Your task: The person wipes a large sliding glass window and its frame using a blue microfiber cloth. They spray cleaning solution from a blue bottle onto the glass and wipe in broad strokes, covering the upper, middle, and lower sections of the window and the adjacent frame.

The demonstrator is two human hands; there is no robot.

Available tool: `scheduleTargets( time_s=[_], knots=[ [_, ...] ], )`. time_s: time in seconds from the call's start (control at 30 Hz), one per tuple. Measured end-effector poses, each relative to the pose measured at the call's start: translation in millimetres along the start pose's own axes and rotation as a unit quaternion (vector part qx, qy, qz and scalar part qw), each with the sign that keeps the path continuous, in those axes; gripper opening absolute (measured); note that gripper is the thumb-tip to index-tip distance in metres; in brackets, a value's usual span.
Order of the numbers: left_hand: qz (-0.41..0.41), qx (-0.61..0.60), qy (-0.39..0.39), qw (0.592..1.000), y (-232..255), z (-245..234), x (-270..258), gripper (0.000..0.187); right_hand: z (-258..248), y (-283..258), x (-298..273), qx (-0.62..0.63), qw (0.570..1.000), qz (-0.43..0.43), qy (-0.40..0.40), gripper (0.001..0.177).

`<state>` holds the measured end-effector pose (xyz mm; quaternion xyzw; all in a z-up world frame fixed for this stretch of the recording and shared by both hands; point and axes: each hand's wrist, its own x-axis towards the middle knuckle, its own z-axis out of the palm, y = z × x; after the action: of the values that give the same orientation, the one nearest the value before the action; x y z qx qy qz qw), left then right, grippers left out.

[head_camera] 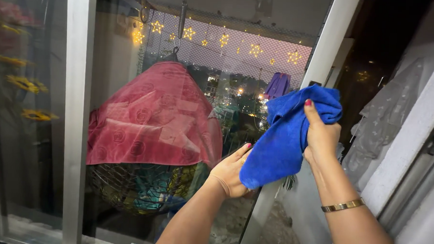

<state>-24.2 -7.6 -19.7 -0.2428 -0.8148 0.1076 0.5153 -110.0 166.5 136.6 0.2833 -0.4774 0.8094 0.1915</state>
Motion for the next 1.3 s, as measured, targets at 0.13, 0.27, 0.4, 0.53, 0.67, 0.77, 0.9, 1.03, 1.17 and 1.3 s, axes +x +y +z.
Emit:
scheduleTargets(
  time_s=[0.13,0.27,0.4,0.53,0.67,0.77,0.9,1.03,1.17,1.3],
  knots=[
    [0.001,0.005,0.046,0.999,2,-22,5,0.066,-17,-6,9,0.03,0.991,0.103,-0.083,0.031],
    [-0.003,-0.076,0.029,0.997,-9,-53,33,0.055,-36,-13,23,-0.046,0.974,0.14,-0.171,0.031],
    [-0.087,0.019,0.161,0.983,-29,-73,110,0.058,-23,-27,45,-0.012,0.983,0.043,-0.177,0.025],
    [-0.166,0.074,0.161,0.97,-40,-79,170,0.079,25,-68,82,0.017,0.987,-0.02,-0.159,0.018],
    [-0.187,0.117,0.152,0.964,-41,-74,173,0.085,36,-67,80,0.068,0.977,0.004,-0.202,0.021],
    [-0.17,0.073,0.16,0.97,-42,-68,172,0.085,16,-43,69,0.114,0.97,-0.018,-0.215,0.025],
    [-0.166,0.09,0.143,0.972,-45,-68,172,0.082,3,-29,64,0.079,0.98,-0.038,-0.177,0.028],
    [-0.153,0.083,0.146,0.974,-48,-64,171,0.082,-19,8,10,0.067,0.988,0.013,-0.14,0.033],
    [-0.146,0.067,0.152,0.975,-50,-60,172,0.081,-33,35,-25,0.026,0.995,0.005,-0.093,0.037],
    [-0.156,0.112,0.147,0.97,-48,-56,172,0.077,-17,18,14,-0.035,0.992,-0.102,-0.069,0.03]
  ],
)
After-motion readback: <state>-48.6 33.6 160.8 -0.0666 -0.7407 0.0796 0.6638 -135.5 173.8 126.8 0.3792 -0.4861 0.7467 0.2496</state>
